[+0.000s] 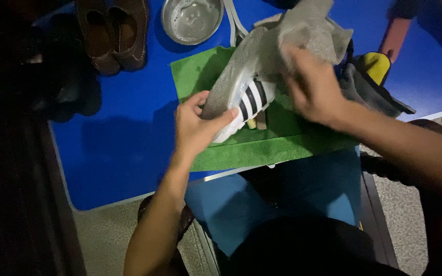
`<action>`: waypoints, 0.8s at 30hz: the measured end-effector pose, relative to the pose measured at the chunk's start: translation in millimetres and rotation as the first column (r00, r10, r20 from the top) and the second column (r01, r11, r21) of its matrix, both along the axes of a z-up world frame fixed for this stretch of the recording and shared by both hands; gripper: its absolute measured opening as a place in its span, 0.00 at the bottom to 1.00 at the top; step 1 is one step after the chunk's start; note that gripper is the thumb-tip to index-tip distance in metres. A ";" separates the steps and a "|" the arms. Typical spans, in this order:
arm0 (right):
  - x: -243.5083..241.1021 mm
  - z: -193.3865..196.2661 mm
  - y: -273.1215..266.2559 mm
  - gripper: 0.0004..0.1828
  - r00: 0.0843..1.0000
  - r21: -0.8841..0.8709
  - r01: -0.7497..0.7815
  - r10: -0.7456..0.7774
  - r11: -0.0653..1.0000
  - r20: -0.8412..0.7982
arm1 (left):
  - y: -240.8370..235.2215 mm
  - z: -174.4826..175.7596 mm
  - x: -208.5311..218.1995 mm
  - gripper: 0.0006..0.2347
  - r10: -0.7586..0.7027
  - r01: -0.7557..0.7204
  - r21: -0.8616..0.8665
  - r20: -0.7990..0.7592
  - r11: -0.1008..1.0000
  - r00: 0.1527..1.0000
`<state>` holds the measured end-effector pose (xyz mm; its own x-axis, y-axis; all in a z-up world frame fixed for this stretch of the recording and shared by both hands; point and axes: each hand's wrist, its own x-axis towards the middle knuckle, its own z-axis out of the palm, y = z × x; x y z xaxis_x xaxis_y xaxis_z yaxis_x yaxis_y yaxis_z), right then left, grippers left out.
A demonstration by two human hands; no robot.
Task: The person cleans a white sneaker with black stripes using a brush and a cloth. They scrub the sole and sides of the shoe, wipe it with a cloth, and continue brushing different areas of the shoe.
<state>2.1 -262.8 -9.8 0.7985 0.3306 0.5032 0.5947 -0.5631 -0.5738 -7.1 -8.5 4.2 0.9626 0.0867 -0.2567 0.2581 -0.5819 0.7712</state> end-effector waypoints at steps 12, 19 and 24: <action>-40.2 26.4 59.0 0.18 0.951 0.216 -0.264 0.291 0.940 -0.108 | -6.5 15.4 -10.0 0.24 0.067 -0.049 -0.136 0.132 0.989 0.989; -20.2 9.0 14.6 0.24 0.885 0.273 0.128 0.013 0.954 -0.465 | -8.6 11.0 -6.7 0.21 0.050 -0.050 -0.170 -0.006 0.984 0.999; 21.4 -15.1 -32.1 0.14 0.989 0.829 0.130 -0.131 0.544 -0.070 | -5.5 4.0 -1.3 0.24 0.043 -0.048 -0.109 -0.045 0.993 0.998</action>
